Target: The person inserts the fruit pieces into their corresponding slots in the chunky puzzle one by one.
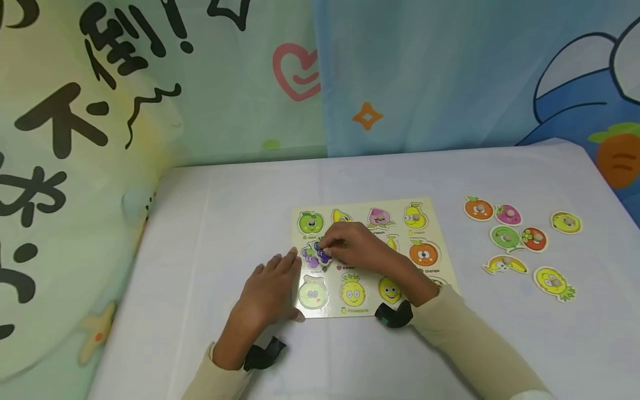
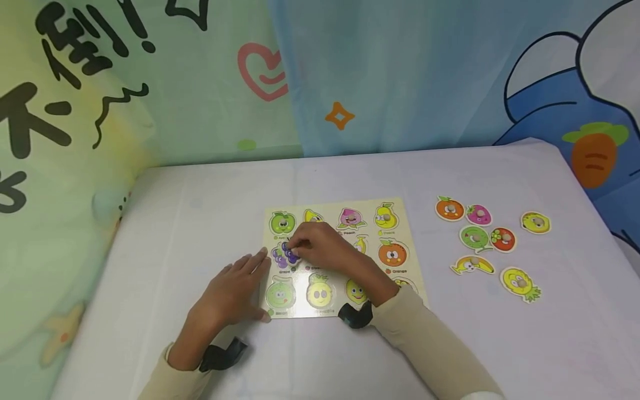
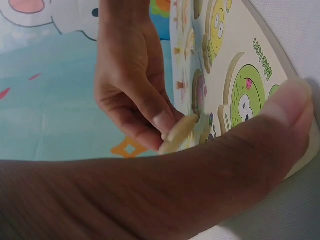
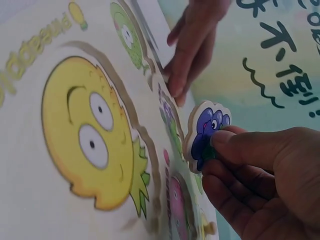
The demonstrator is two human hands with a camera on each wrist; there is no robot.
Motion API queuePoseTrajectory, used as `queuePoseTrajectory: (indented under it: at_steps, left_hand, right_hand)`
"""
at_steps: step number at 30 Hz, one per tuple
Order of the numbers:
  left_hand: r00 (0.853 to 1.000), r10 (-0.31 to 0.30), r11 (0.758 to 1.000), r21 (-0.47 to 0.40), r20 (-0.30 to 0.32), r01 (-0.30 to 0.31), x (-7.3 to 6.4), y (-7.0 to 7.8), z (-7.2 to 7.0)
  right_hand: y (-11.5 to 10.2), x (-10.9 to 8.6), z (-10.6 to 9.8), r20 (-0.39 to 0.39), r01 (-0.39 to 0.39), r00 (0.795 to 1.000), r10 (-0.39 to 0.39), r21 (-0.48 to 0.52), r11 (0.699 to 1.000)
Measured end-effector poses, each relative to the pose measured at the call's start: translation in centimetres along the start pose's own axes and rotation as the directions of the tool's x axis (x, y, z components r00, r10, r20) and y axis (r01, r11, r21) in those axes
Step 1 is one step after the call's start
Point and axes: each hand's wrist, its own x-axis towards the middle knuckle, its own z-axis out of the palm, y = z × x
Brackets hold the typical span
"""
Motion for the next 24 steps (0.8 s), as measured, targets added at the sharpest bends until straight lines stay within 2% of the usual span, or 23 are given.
queuePoseTrajectory:
  at_steps: [5,14,24]
  left_hand:
    - [1.0,0.004,1.0,0.003,0.007,-0.004,0.0,0.0,-0.1]
    - [1.0,0.007,1.0,0.012,0.004,-0.007,-0.1,0.0,-0.1]
    - [1.0,-0.025,0.999,0.029,0.008,0.025,0.2,-0.1,0.0]
  right_hand:
    - [-0.2,0.5,0.3,0.05,0.005,0.999,-0.004,-0.019,1.0]
    - [-0.5,1.4,0.7,0.088,0.027,0.996,-0.019,-0.085,0.996]
    - [-1.1,1.7,1.3,0.137,-0.057,0.987,0.08,-0.164,0.985]
